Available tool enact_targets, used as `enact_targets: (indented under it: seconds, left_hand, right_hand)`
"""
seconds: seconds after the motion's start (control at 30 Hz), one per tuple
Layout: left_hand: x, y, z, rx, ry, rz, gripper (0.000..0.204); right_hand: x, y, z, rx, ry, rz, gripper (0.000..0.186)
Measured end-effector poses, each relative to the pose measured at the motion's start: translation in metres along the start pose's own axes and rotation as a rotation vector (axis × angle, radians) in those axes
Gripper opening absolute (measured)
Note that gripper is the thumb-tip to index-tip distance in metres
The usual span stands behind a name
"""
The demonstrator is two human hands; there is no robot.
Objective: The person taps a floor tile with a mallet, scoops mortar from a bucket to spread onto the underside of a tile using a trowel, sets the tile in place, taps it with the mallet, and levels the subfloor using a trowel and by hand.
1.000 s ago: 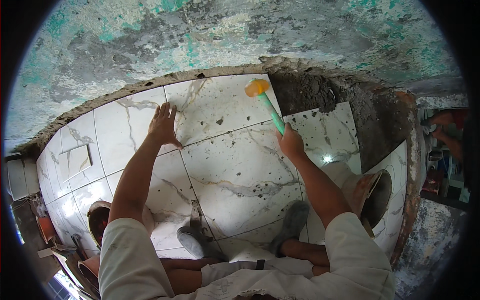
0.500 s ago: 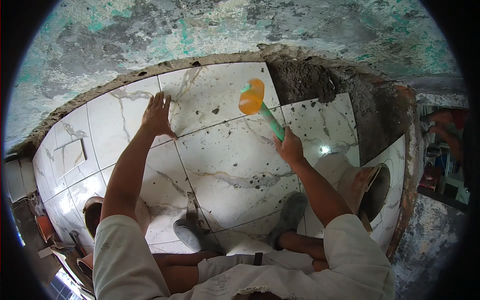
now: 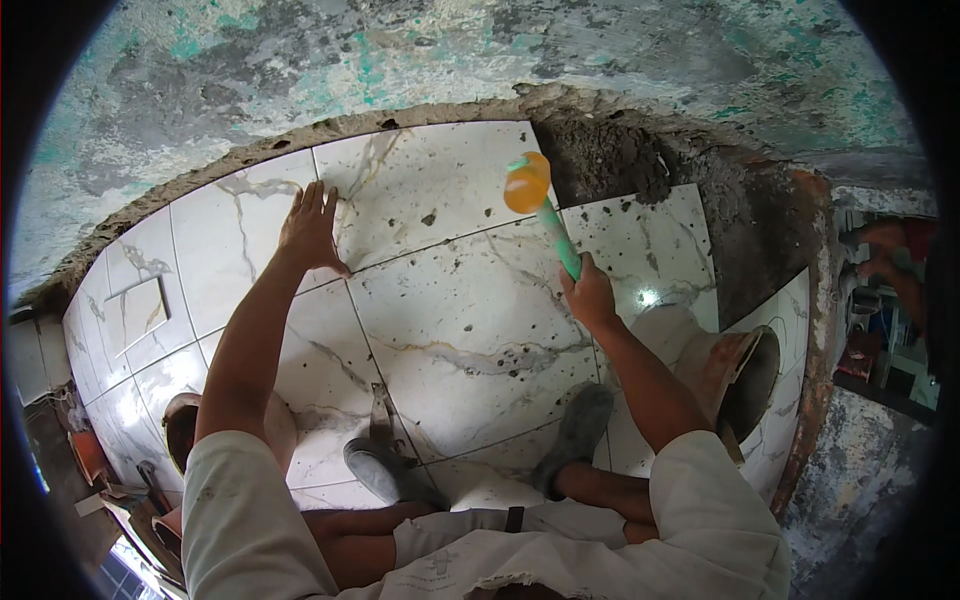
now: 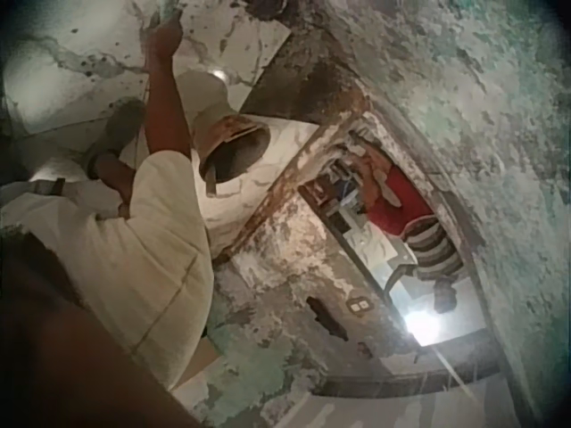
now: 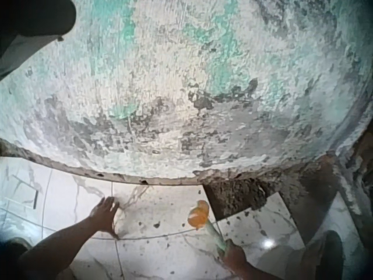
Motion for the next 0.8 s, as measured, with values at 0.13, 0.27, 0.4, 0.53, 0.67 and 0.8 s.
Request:
enact_targets:
  seconds: [0.13, 0.27, 0.4, 0.53, 0.67, 0.8]
  left_hand:
    - [0.0, 0.001, 0.001, 0.007, 0.011, -0.012, 0.144]
    - [0.002, -0.002, 0.001, -0.017, -0.003, -0.02, 0.143]
    - [0.002, -0.003, 0.001, 0.001, 0.008, -0.02, 0.142]
    - [0.004, -0.002, 0.0, 0.025, 0.024, -0.011, 0.14]
    - [0.011, -0.001, 0.001, 0.069, -0.038, 0.13, 0.141]
    - [0.0, -0.006, 0.001, 0.02, 0.068, 0.022, 0.142]
  right_hand:
    - [0.005, 0.005, 0.002, 0.053, -0.029, 0.028, 0.04]
    - [-0.003, -0.001, 0.001, 0.051, -0.033, -0.091, 0.041]
    - [-0.008, -0.038, 0.0, 0.052, -0.054, 0.005, 0.037]
    - [0.001, -0.146, 0.0, -0.244, 0.082, -0.189, 0.038]
    - [0.002, -0.189, -0.008, -0.417, 0.185, -0.045, 0.045]
    - [0.001, -0.138, -0.025, -0.115, -0.009, 0.098, 0.041]
Point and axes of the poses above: each hand's wrist, its own z-axis away from the middle knuckle, its own x-axis out of the palm, y = z × x, the point moved 10 cm from there along -z, towards the middle knuckle, and after that the axes turned 3 degrees about z, right-handed, at the moved point
